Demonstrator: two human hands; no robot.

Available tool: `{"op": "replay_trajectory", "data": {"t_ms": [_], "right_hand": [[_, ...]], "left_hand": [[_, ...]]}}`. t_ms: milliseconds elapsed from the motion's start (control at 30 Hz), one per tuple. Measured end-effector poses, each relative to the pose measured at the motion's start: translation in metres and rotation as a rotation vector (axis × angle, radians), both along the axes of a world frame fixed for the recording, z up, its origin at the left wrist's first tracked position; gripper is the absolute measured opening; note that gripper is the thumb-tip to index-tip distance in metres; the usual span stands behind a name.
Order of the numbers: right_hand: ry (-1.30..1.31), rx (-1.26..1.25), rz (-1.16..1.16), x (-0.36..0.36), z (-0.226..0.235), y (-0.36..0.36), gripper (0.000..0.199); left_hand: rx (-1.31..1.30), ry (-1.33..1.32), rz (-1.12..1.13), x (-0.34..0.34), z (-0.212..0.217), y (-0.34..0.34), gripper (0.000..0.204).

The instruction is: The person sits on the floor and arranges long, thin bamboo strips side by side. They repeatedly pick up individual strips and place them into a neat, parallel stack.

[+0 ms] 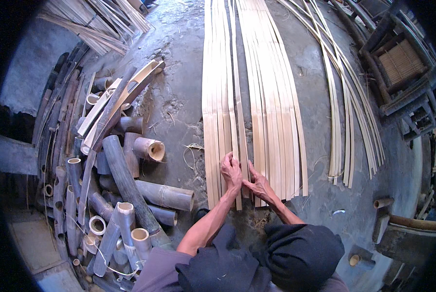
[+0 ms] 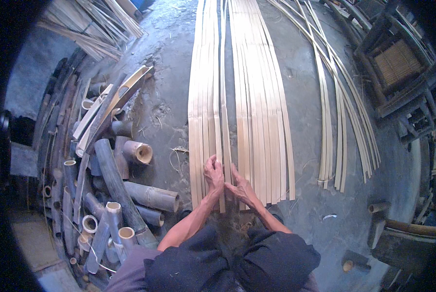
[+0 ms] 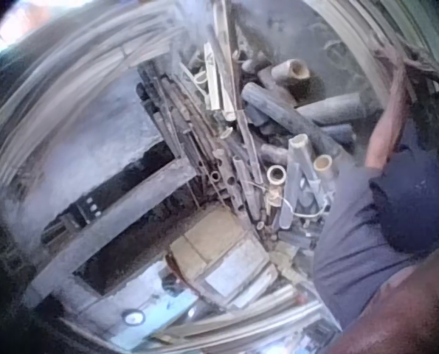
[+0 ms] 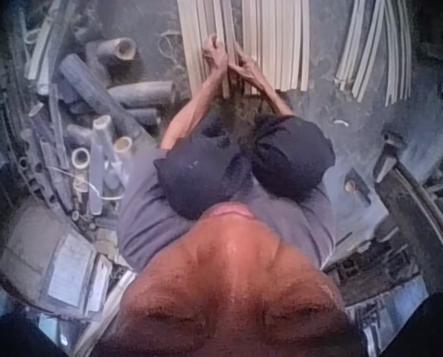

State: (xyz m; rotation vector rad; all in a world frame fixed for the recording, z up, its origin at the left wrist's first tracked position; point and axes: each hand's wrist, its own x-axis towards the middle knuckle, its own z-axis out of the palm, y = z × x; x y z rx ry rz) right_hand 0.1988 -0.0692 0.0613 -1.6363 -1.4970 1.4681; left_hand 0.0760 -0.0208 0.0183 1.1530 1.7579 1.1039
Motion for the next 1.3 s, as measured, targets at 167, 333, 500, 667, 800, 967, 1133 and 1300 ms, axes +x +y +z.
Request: {"op": "replay_trajectory", "data": {"t_ms": [167,333,500,667,800,967,1133,1300], "right_hand": [[0.052,-0.119,-0.082,0.000,0.002,-0.006,0.079],[0.120,-0.051,-0.078,0.007,-0.036,-0.017,0.077],[-0.182,-0.052,0.039,0.002,-0.005,-0.025,0.079],[-0.227,-0.179,0.140,0.003,-0.017,-0.031,0.078],[-0.115,0.134,0.076,-0.004,-0.034,-0.044,0.080],[-0.116,0.014,-0.008,0.002,-0.005,-0.046,0.071],[0.029,0.024,-0.411,-0.004,0.005,-0.048,0.056],[-0.190,0.287,-0.391,0.002,0.006,-0.045,0.052]], "left_hand": [[0.026,-0.006,-0.054,-0.001,0.003,-0.011,0.030],[0.203,0.093,-0.120,0.002,0.014,-0.031,0.039],[0.155,0.280,-0.263,-0.004,0.036,-0.038,0.045],[0.228,0.373,-0.417,-0.001,0.009,-0.024,0.056],[0.304,0.334,-0.382,-0.007,-0.010,-0.016,0.055],[-0.150,-0.078,-0.292,-0.004,0.037,0.001,0.052],[-0.147,-0.111,-0.102,0.001,0.031,0.004,0.044],[0.002,-0.018,-0.091,0.016,-0.003,-0.006,0.045]]}}
